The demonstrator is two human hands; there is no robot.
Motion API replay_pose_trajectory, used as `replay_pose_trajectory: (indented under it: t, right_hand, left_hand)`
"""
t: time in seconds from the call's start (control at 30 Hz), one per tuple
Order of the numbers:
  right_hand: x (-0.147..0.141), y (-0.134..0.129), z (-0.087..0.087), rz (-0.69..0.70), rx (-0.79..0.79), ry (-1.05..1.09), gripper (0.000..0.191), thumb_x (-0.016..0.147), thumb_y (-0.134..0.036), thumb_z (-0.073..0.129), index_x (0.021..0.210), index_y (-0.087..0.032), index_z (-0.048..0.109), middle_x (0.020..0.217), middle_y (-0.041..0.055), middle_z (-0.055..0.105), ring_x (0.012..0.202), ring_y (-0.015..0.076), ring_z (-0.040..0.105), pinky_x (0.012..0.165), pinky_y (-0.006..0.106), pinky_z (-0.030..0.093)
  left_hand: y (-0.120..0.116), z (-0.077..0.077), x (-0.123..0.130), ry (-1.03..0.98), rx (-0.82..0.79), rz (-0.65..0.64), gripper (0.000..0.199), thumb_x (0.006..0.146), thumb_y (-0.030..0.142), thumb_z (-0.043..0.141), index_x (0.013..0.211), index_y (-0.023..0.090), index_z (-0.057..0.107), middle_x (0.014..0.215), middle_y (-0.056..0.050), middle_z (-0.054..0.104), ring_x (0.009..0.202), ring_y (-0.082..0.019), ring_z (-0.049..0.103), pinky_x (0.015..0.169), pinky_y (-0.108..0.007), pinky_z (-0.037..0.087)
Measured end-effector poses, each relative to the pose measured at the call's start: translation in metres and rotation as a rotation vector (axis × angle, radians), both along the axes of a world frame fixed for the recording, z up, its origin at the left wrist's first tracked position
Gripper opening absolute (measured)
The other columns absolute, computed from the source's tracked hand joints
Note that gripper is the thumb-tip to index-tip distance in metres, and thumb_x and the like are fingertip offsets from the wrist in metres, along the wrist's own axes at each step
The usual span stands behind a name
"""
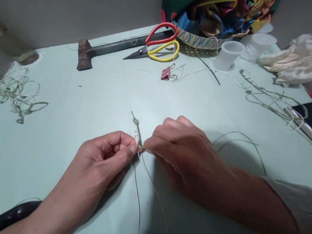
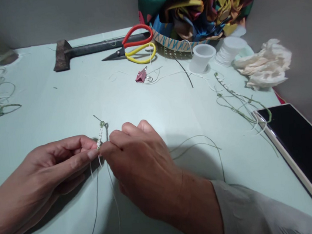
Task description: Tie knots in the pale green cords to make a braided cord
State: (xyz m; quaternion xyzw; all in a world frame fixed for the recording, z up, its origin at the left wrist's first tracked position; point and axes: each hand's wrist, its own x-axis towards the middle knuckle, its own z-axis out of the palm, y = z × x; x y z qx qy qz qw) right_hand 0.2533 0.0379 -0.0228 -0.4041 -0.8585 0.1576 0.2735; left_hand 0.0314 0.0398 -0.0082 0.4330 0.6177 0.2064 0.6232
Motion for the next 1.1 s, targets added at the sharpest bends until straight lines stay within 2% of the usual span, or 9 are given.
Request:
replay_pose_trajectory:
  t: [0.13,0.23,0.33,0.43,0.57,0.83,0.9,1.0,1.1]
  right_hand:
    - [0.001,-0.005,0.003,-0.067,-0.003,-0.002,0.029,0.102,-0.001,0.050,0.099,-0.017,0.075,0.091,0.0044,0.073,0.082,0.0224,0.057,0.077,0.039,0.041]
    - [-0.001,-0.011,0.005,-0.101,0.054,0.025,0.020,0.107,-0.008,0.056,0.106,-0.015,0.074,0.096,0.0064,0.075,0.087,0.0250,0.062,0.081,0.041,0.045]
    - [-0.005,-0.014,0.003,-0.072,0.056,-0.012,0.014,0.109,-0.016,0.061,0.102,-0.018,0.074,0.091,0.0044,0.076,0.084,0.0243,0.062,0.080,0.041,0.046]
    - [-0.007,-0.015,0.000,-0.053,0.034,-0.061,0.020,0.105,-0.009,0.060,0.095,-0.020,0.073,0.087,0.0030,0.075,0.079,0.0221,0.061,0.079,0.040,0.045]
    - [-0.007,-0.017,0.000,-0.074,-0.034,0.016,0.026,0.104,-0.007,0.054,0.089,-0.019,0.071,0.084,0.0035,0.075,0.077,0.0211,0.063,0.078,0.039,0.047]
    - [-0.002,-0.015,0.002,-0.065,-0.091,-0.024,0.029,0.100,-0.006,0.053,0.083,-0.018,0.072,0.078,0.0039,0.074,0.070,0.0223,0.066,0.073,0.040,0.049]
    - [-0.002,-0.015,0.003,-0.096,-0.065,-0.044,0.027,0.099,-0.005,0.053,0.087,-0.018,0.074,0.079,0.0041,0.076,0.070,0.0228,0.066,0.073,0.040,0.049]
    - [-0.006,-0.019,0.006,-0.148,0.009,-0.015,0.024,0.098,-0.003,0.055,0.095,-0.017,0.074,0.084,0.0037,0.078,0.073,0.0230,0.068,0.074,0.040,0.050]
    - [-0.012,-0.030,0.008,-0.114,-0.011,0.021,0.024,0.101,-0.005,0.058,0.094,-0.019,0.076,0.081,0.0002,0.076,0.063,0.0192,0.067,0.061,0.037,0.047]
  left_hand:
    - [0.000,0.002,0.000,-0.006,-0.003,0.021,0.045,0.083,0.065,0.090,0.082,0.025,0.070,0.080,0.002,0.048,0.066,-0.013,0.031,0.053,-0.025,0.022]
    - [-0.002,0.002,0.000,-0.008,0.003,0.022,0.045,0.083,0.065,0.090,0.080,0.025,0.069,0.077,0.002,0.047,0.065,-0.013,0.031,0.053,-0.026,0.021]
    - [-0.003,0.001,-0.001,-0.014,-0.004,0.005,0.043,0.086,0.065,0.088,0.083,0.025,0.071,0.075,0.002,0.048,0.064,-0.013,0.030,0.052,-0.026,0.020]
    - [-0.003,0.000,-0.003,-0.031,-0.013,0.003,0.044,0.087,0.066,0.088,0.084,0.025,0.072,0.074,0.003,0.046,0.064,-0.013,0.029,0.052,-0.025,0.021]
    - [-0.004,0.001,-0.004,-0.020,-0.017,-0.018,0.049,0.088,0.073,0.086,0.087,0.026,0.074,0.073,0.003,0.043,0.063,-0.013,0.027,0.051,-0.024,0.021]
    - [-0.007,-0.001,-0.009,-0.007,-0.057,0.013,0.046,0.087,0.072,0.089,0.098,0.029,0.079,0.094,-0.002,0.062,0.066,-0.012,0.036,0.049,-0.022,0.025]
    - [-0.007,0.000,-0.009,-0.003,-0.039,0.025,0.044,0.088,0.071,0.088,0.099,0.029,0.080,0.088,-0.001,0.061,0.064,-0.012,0.036,0.049,-0.021,0.027]
    - [-0.008,0.001,-0.007,-0.056,-0.020,0.059,0.043,0.088,0.068,0.089,0.086,0.027,0.077,0.071,0.002,0.050,0.060,-0.012,0.034,0.047,-0.020,0.031]
    - [-0.007,0.003,-0.004,-0.084,-0.008,0.073,0.046,0.086,0.069,0.090,0.082,0.025,0.077,0.066,0.003,0.046,0.059,-0.011,0.034,0.046,-0.018,0.031]
